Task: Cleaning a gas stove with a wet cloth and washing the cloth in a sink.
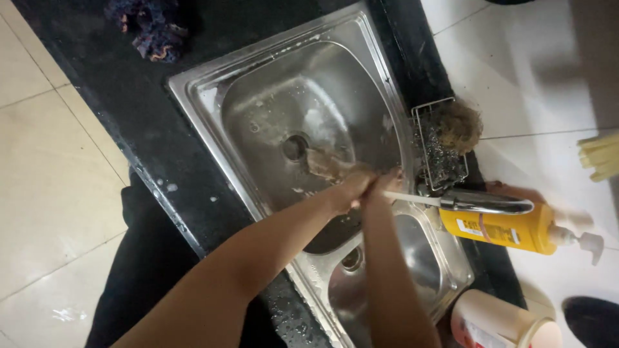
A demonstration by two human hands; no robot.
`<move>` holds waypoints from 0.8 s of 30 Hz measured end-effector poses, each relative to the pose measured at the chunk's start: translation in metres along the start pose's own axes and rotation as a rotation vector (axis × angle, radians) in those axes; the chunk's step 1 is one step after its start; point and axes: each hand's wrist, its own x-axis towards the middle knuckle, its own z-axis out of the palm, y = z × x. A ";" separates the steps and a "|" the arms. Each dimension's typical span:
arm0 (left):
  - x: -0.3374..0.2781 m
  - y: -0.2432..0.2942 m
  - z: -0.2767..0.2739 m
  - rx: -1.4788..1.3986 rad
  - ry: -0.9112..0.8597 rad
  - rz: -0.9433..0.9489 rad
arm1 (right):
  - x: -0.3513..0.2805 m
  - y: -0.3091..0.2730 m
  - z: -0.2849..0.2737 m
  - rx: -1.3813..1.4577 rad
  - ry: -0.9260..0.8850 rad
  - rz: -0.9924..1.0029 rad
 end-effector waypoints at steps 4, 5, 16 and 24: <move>-0.009 0.014 0.010 0.183 0.198 -0.019 | 0.007 0.033 0.011 -0.014 0.011 -0.183; -0.003 0.007 0.015 0.225 0.244 -0.030 | 0.005 0.051 0.011 -0.224 -0.030 -0.641; 0.033 -0.042 -0.036 0.316 0.123 0.163 | 0.041 0.058 0.004 0.306 -0.204 -0.113; -0.025 0.035 0.033 -0.035 0.307 -0.044 | 0.011 0.052 -0.008 -0.501 0.139 -1.164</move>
